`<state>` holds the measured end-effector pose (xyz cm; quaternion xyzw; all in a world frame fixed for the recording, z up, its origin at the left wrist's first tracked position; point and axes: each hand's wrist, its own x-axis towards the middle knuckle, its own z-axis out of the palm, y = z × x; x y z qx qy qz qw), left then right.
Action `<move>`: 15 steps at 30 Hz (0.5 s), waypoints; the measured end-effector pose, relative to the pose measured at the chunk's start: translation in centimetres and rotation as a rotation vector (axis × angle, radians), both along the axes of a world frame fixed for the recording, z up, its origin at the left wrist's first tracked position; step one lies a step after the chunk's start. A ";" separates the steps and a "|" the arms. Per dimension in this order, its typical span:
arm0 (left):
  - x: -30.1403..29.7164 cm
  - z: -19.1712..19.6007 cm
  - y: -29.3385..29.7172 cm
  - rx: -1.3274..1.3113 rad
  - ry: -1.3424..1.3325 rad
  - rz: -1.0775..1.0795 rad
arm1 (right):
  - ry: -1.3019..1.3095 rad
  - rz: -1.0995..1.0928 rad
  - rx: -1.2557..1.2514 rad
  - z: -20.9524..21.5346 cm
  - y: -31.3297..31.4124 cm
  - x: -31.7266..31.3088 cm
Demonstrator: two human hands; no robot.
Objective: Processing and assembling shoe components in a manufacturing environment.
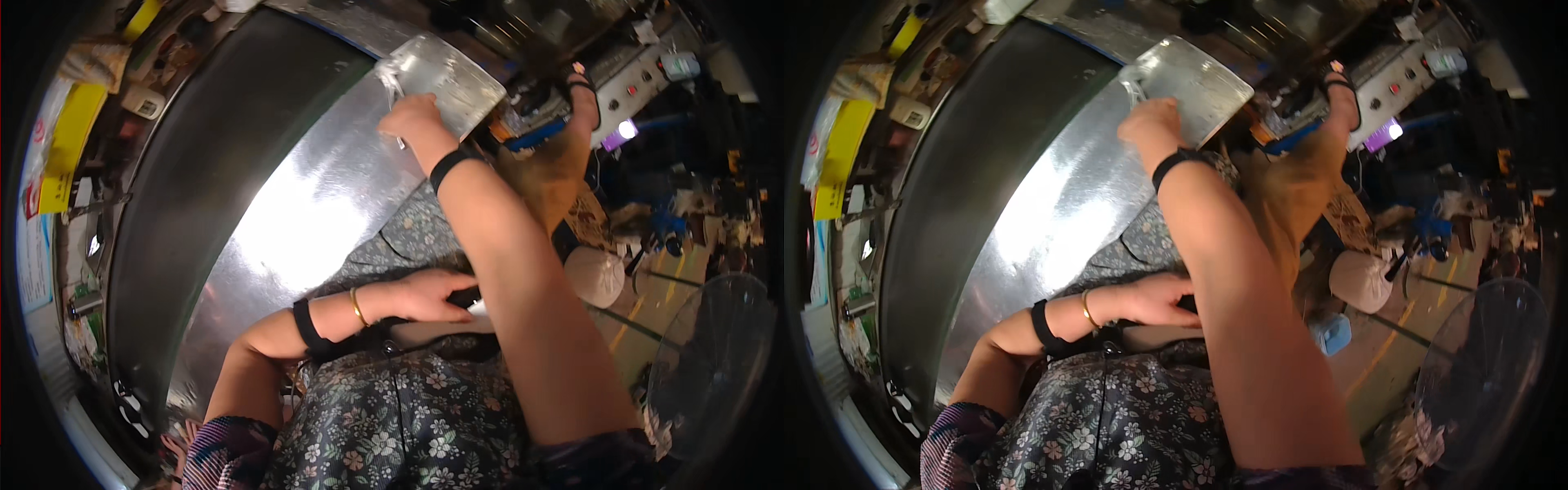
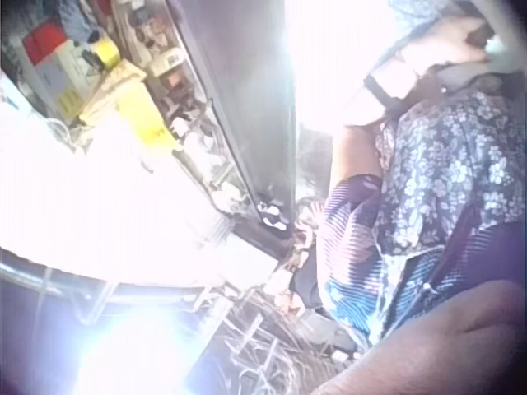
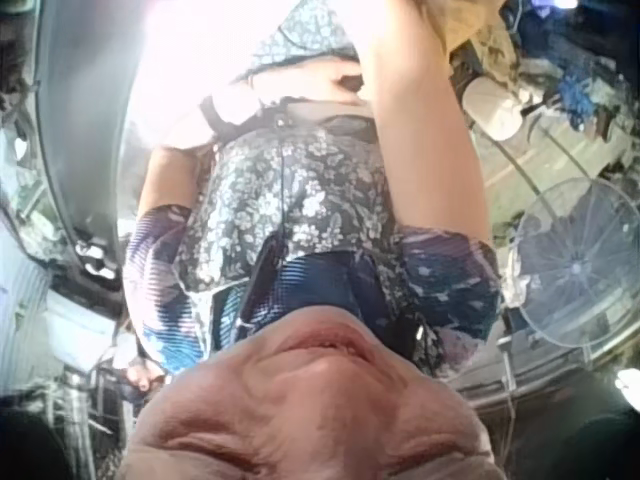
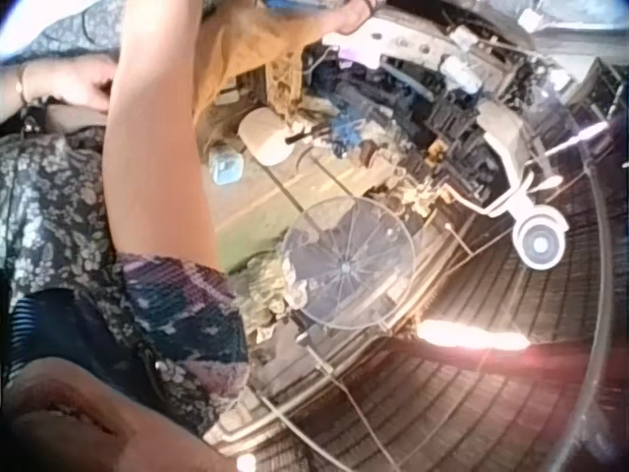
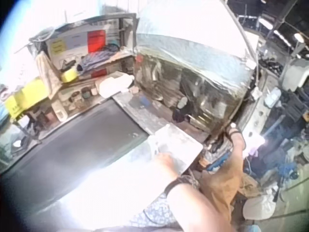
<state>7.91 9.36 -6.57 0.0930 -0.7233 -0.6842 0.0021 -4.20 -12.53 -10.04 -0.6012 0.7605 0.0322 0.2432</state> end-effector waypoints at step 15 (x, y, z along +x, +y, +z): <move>-2.6 0.7 -2.0 0.024 -0.076 -0.105 | -0.790 -0.586 0.355 18.7 31.4 -15.0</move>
